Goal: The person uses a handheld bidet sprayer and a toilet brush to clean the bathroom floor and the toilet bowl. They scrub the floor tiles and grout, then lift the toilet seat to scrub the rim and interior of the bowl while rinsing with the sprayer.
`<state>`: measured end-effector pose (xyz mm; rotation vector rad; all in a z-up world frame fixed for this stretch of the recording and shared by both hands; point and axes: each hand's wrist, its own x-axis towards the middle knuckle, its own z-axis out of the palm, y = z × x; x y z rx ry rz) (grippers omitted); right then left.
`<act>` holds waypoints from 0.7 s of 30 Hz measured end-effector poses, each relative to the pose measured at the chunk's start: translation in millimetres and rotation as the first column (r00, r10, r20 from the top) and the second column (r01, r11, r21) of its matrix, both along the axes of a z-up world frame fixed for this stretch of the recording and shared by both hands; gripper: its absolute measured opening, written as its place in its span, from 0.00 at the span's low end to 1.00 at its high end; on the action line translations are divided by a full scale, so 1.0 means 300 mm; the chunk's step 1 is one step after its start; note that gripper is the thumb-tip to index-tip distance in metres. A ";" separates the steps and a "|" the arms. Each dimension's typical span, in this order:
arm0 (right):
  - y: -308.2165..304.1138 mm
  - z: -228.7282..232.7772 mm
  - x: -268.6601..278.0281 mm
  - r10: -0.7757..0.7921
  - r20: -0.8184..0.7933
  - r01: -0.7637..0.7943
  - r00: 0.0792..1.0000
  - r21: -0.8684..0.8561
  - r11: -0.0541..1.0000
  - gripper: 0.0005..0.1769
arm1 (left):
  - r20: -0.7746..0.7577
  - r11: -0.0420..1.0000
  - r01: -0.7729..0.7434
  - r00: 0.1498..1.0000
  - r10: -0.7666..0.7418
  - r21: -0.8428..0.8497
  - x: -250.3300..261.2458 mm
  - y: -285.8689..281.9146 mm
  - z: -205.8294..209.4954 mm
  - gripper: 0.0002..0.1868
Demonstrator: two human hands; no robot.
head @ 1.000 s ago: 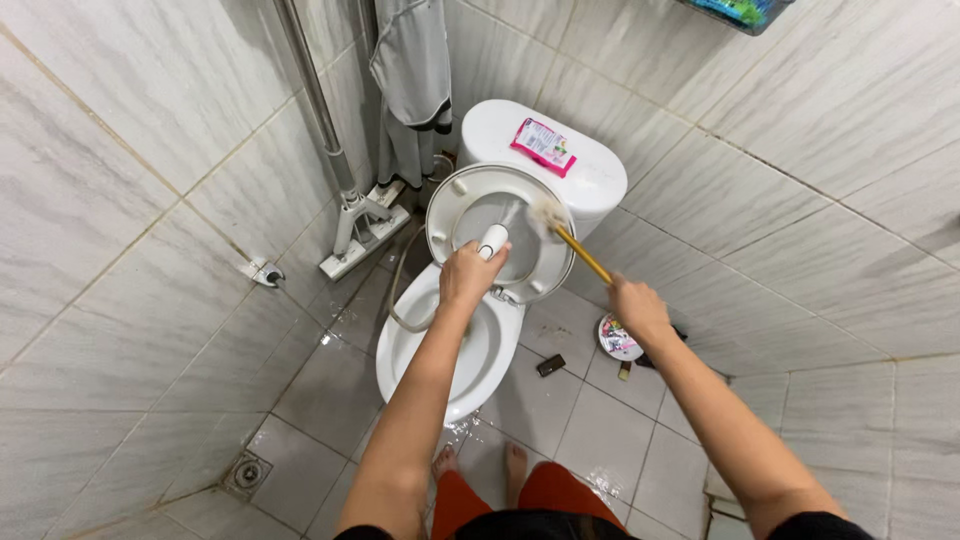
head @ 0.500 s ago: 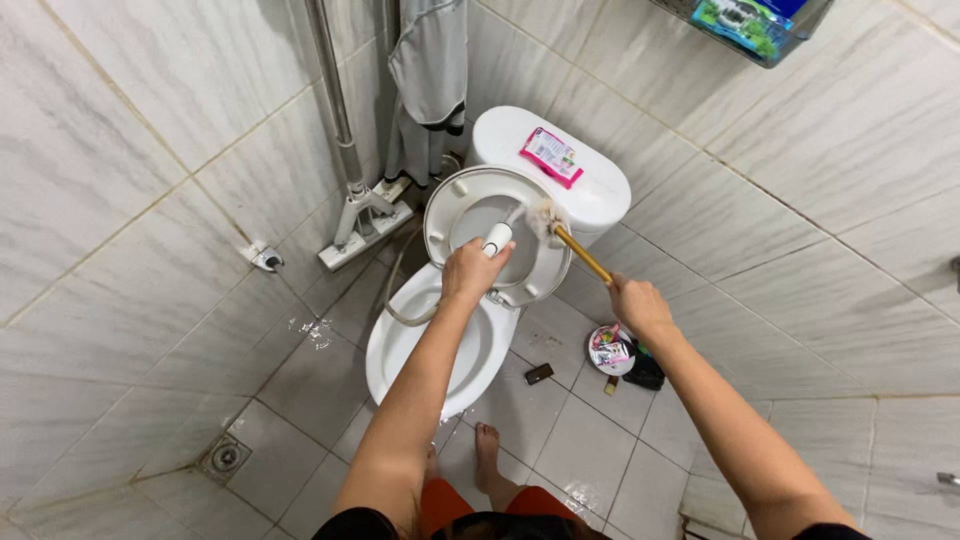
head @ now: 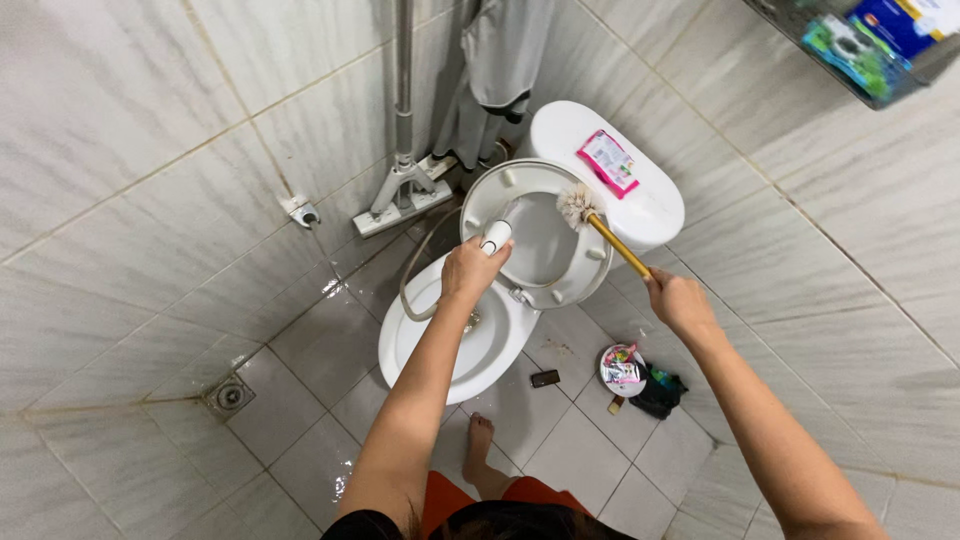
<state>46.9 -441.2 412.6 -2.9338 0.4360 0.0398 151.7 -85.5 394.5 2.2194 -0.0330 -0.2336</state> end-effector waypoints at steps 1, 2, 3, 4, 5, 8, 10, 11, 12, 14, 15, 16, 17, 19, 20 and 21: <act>-0.014 -0.016 0.010 0.035 0.004 -0.035 0.999 -0.015 0.999 0.18 | -0.005 1.000 -0.009 1.000 0.009 0.000 -0.003 0.003 0.000 0.31; -0.005 -0.046 0.046 0.070 0.008 -0.070 0.998 -0.029 0.997 0.18 | -0.010 1.000 -0.018 1.000 0.018 0.000 -0.008 0.007 -0.001 0.31; 0.028 -0.086 0.118 0.111 0.059 -0.111 0.992 -0.003 0.994 0.16 | -0.025 1.000 -0.031 0.999 0.031 -0.001 0.000 0.020 -0.001 0.31; 0.070 -0.125 0.202 0.151 0.111 -0.154 0.982 0.021 0.988 0.15 | -0.041 0.999 -0.043 0.998 0.043 -0.002 0.009 0.031 -0.003 0.31; 0.118 -0.161 0.281 0.161 0.039 -0.161 0.986 -0.006 0.987 0.15 | -0.063 0.999 -0.053 0.997 0.053 -0.006 0.011 0.036 -0.010 0.31; 0.255 -0.223 0.462 0.195 0.017 -0.195 0.981 0.008 0.981 0.15 | -0.065 0.995 -0.099 0.993 0.098 -0.007 0.030 0.051 -0.044 0.31; 0.289 -0.203 0.489 0.253 0.008 -0.253 0.967 -0.030 0.967 0.15 | -0.054 0.992 -0.119 0.992 0.117 -0.030 0.032 0.056 -0.075 0.30; 0.276 -0.176 0.454 0.273 -0.004 -0.273 0.962 -0.050 0.961 0.15 | -0.056 0.992 -0.120 0.991 0.118 -0.043 0.016 0.051 -0.092 0.30; 0.247 -0.139 0.406 0.275 -0.073 -0.280 0.959 -0.066 0.958 0.16 | -0.064 0.992 -0.124 0.990 0.122 -0.035 -0.008 0.043 -0.107 0.30; 0.200 -0.046 0.409 0.252 -0.092 -0.255 0.963 -0.021 0.967 0.15 | -0.032 0.987 -0.159 0.987 0.158 -0.010 0.040 0.074 -0.105 0.31; 0.161 -0.004 0.398 0.211 -0.085 -0.208 0.974 0.034 0.977 0.14 | -0.041 0.988 -0.153 0.987 0.153 -0.011 0.041 0.079 -0.110 0.31; 0.136 0.017 0.412 0.213 -0.092 -0.212 0.973 0.016 0.977 0.14 | -0.049 0.989 -0.148 0.988 0.147 -0.012 0.042 0.084 -0.117 0.31; 0.111 0.024 0.417 0.209 -0.102 -0.211 0.973 -0.001 0.978 0.15 | -0.060 0.990 -0.137 0.989 0.136 -0.013 0.035 0.079 -0.123 0.31; 0.110 -0.021 0.466 0.202 -0.123 -0.204 0.972 -0.004 0.979 0.15 | -0.077 0.989 -0.144 0.987 0.142 -0.023 0.031 0.073 -0.129 0.32; 0.135 -0.065 0.507 0.199 -0.136 -0.199 0.971 0.012 0.980 0.16 | -0.084 0.989 -0.148 0.986 0.145 -0.028 0.028 0.069 -0.131 0.32; 0.190 -0.125 0.565 0.235 -0.160 -0.246 0.959 -0.049 0.968 0.16 | -0.109 0.989 -0.147 0.983 0.145 -0.018 0.040 0.075 -0.130 0.32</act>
